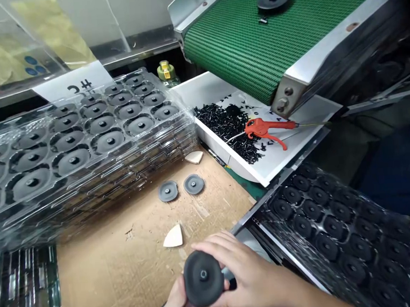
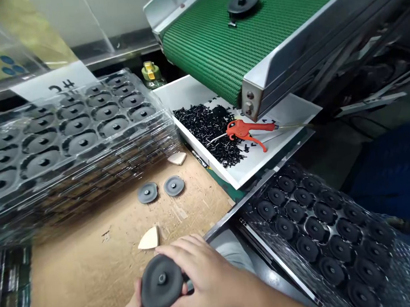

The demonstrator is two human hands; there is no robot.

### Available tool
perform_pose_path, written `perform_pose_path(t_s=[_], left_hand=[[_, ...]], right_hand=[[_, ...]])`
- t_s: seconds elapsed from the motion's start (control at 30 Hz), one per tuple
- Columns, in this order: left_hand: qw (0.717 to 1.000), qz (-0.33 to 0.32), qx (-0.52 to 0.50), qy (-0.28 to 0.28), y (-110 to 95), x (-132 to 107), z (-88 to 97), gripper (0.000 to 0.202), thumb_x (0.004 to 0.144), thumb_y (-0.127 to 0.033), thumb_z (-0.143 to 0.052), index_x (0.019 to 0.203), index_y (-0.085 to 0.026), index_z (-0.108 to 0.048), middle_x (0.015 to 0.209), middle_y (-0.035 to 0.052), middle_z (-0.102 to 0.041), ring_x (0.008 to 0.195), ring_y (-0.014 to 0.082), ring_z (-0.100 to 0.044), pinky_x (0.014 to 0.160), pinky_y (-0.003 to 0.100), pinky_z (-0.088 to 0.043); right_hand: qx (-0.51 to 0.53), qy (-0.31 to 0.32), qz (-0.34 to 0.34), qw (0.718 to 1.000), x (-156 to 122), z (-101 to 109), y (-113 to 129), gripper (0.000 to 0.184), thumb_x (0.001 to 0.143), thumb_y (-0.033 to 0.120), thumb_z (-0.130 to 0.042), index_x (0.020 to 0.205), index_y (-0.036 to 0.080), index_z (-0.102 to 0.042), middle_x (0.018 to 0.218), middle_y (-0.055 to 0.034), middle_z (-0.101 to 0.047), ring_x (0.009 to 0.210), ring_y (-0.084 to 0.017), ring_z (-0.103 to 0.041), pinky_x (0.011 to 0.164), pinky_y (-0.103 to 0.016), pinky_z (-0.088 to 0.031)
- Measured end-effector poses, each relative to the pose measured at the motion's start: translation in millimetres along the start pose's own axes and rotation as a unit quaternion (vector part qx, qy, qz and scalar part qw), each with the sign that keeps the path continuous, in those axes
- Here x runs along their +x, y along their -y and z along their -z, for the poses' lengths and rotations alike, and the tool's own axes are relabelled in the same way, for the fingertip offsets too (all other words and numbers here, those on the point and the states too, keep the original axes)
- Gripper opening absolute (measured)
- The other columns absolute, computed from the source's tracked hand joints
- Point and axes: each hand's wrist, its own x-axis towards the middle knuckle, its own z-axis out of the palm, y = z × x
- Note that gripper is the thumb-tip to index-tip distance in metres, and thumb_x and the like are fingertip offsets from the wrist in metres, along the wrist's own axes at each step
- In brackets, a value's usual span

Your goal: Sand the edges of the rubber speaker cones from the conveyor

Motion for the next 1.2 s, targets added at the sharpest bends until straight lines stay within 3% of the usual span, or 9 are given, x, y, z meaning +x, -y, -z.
perform_pose_path(t_s=[0.13,0.2,0.3,0.37,0.5,0.67,1.2], left_hand=[[1.0,0.02,0.007,-0.005,13.5,18.7,-8.2,0.043,0.067,-0.05,-0.07,0.102,-0.025,-0.071,0.104,0.0072,-0.073,0.09,0.0221,-0.068,0.078,0.03,-0.049],[0.999,0.03,0.014,-0.006,19.0,24.3,-9.1,0.047,0.065,-0.051,-0.072,0.106,-0.027,-0.069,0.111,0.0078,-0.071,0.098,0.0232,-0.066,0.083,0.032,-0.048],[0.999,0.045,0.024,-0.013,21.3,26.9,-8.1,0.041,0.068,-0.045,-0.072,0.103,-0.025,-0.07,0.113,0.0074,-0.07,0.101,0.0219,-0.065,0.083,0.03,-0.047],[0.998,0.043,0.028,-0.021,20.3,25.7,-7.4,0.034,0.072,-0.04,-0.071,0.101,-0.024,-0.071,0.11,0.0063,-0.072,0.099,0.0204,-0.065,0.084,0.029,-0.046],[0.998,0.024,0.032,-0.041,19.9,22.2,-5.9,0.031,0.072,-0.035,-0.072,0.1,-0.022,-0.071,0.108,0.0065,-0.072,0.097,0.0202,-0.066,0.083,0.029,-0.046],[0.997,0.015,0.011,-0.073,23.7,20.4,2.4,0.03,0.071,-0.033,-0.074,0.098,-0.021,-0.071,0.106,0.0067,-0.073,0.095,0.0197,-0.067,0.082,0.028,-0.047],[0.993,-0.015,-0.022,-0.116,24.5,17.6,23.1,0.026,0.073,-0.028,-0.072,0.096,-0.016,-0.07,0.102,0.0082,-0.074,0.092,0.0191,-0.068,0.08,0.027,-0.048]], right_hand=[[0.018,-0.072,-0.062,0.995,-26.3,8.2,-15.2,0.062,0.068,0.031,-0.076,0.123,0.022,-0.05,0.121,-0.0055,-0.058,0.112,-0.021,-0.053,0.097,-0.031,-0.042],[-0.025,-0.218,-0.119,0.968,-40.8,16.9,-32.5,0.056,0.071,0.029,-0.071,0.122,0.024,-0.049,0.12,-0.0053,-0.059,0.109,-0.02,-0.057,0.093,-0.032,-0.046],[-0.128,-0.474,-0.188,0.851,-54.1,37.9,-67.9,0.054,0.075,0.036,-0.065,0.123,0.022,-0.046,0.12,-0.0102,-0.056,0.11,-0.026,-0.055,0.095,-0.042,-0.045],[-0.165,-0.55,-0.203,0.793,-53.8,54.4,-91.6,0.057,0.074,0.041,-0.064,0.123,0.018,-0.045,0.122,-0.0143,-0.052,0.116,-0.029,-0.049,0.099,-0.048,-0.039],[-0.192,-0.568,-0.201,0.775,-37.7,76.0,-126.0,0.061,0.071,0.048,-0.064,0.121,0.016,-0.045,0.121,-0.0159,-0.051,0.117,-0.031,-0.047,0.099,-0.048,-0.039],[-0.21,-0.562,-0.206,0.773,-24.5,75.0,-146.1,0.071,0.069,0.056,-0.062,0.123,0.014,-0.042,0.117,-0.0187,-0.054,0.109,-0.033,-0.054,0.09,-0.047,-0.046],[-0.286,-0.549,-0.192,0.762,-31.8,78.1,-154.0,0.073,0.069,0.056,-0.062,0.123,0.011,-0.044,0.112,-0.0185,-0.052,0.11,-0.035,-0.05,0.095,-0.051,-0.04]])
